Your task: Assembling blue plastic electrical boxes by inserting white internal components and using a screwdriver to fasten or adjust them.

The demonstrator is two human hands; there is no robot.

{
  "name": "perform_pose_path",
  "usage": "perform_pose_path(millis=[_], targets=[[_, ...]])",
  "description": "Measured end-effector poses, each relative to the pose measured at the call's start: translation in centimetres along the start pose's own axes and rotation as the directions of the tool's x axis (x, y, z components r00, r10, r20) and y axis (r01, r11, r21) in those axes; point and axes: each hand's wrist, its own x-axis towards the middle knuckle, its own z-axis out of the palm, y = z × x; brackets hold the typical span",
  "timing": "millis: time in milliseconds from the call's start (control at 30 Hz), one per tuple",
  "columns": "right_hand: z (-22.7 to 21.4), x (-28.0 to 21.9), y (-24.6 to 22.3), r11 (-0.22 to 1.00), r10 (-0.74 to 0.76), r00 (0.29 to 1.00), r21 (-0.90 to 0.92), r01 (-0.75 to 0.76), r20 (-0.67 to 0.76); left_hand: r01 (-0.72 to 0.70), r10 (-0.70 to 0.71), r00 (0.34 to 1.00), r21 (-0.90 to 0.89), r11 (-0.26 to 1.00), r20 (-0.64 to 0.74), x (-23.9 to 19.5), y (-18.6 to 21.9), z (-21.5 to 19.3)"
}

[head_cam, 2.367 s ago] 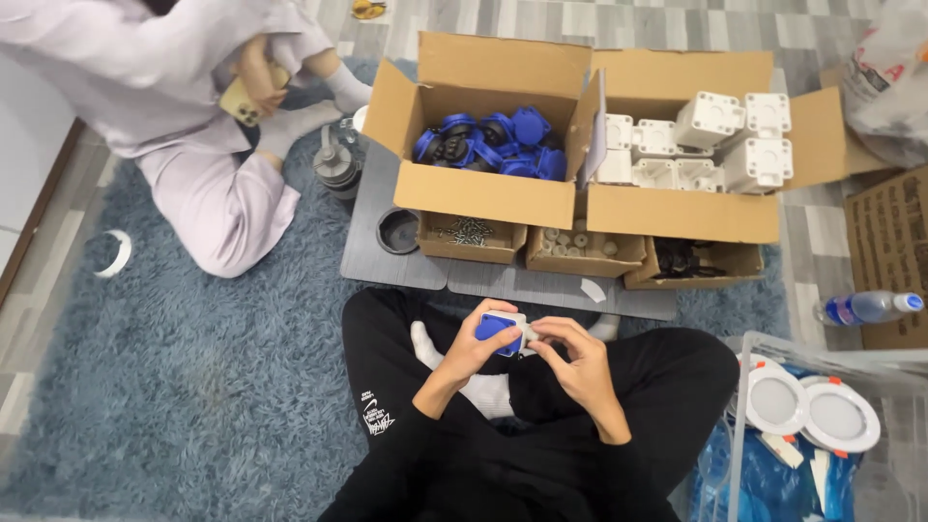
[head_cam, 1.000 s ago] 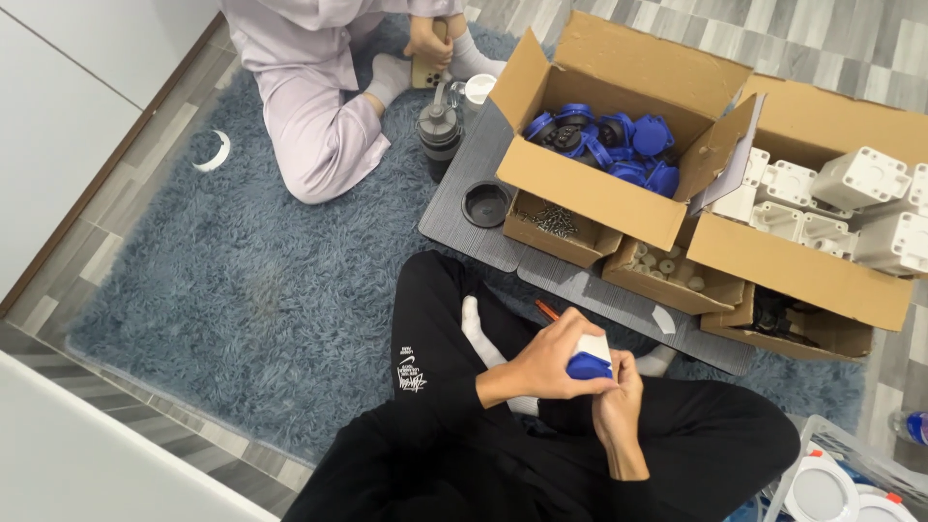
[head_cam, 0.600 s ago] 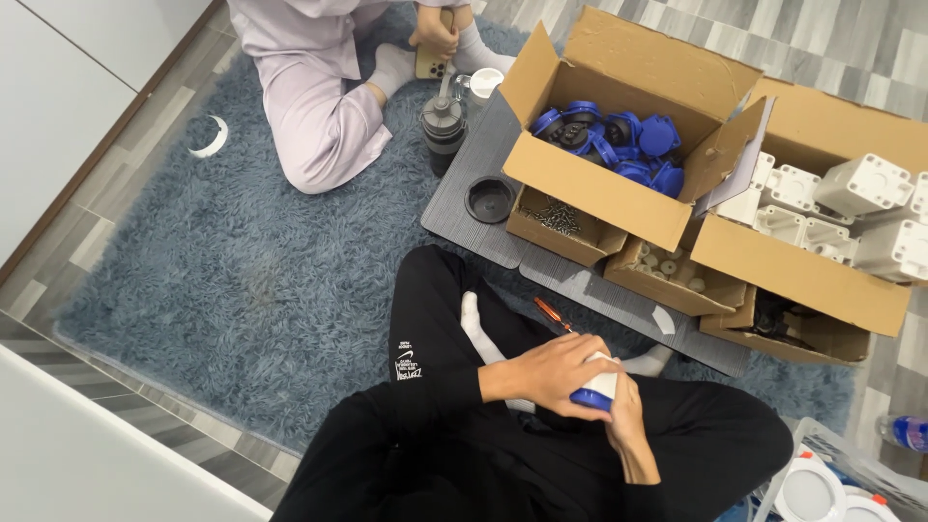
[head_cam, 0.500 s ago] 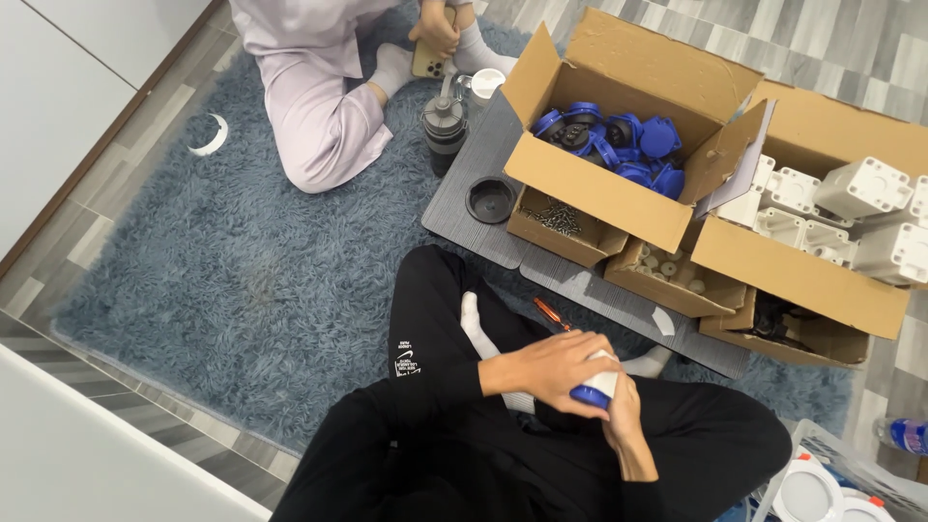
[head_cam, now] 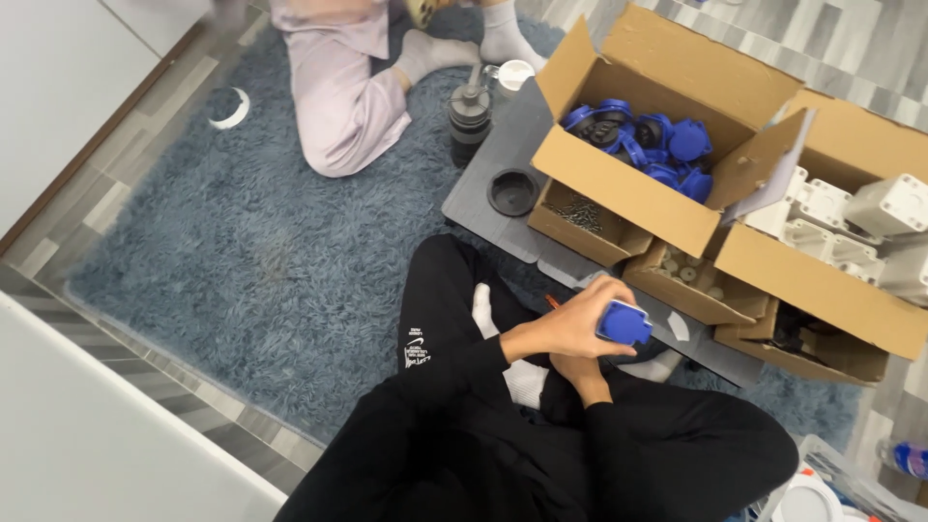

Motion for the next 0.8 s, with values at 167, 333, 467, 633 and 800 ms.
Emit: perform_pose_path(millis=[167,333,467,633,800], targets=[[0.7,0.7,0.5,0.973,-0.123,0.992,-0.192,0.124,0.019,-0.151,0.165,0.984,0.174,0.973,-0.066,0.7,-0.6,-0.1],[1.1,-0.1,1.5,0.903,-0.211,0.977,-0.375,0.212,0.043,-0.172,0.200,0.977,0.293,0.940,-0.069,1.1,-1.0,0.3],[1.5,0.9,1.3,0.811,-0.295,0.952,-0.507,0.292,0.078,-0.177,0.217,0.970,0.289,0.941,-0.113,1.0,-1.8,0.9],[1.0,1.2,2.7,0.674,-0.351,0.930,-0.660,0.333,0.111,-0.189,0.228,0.967,0.274,0.943,-0.115,1.7,-1.0,0.1],[-3.7,-4.5,-9.6,0.652,-0.350,0.918,-0.655,0.381,0.187,-0.271,0.367,0.915,0.416,0.868,-0.170,1.4,-2.2,0.5]])
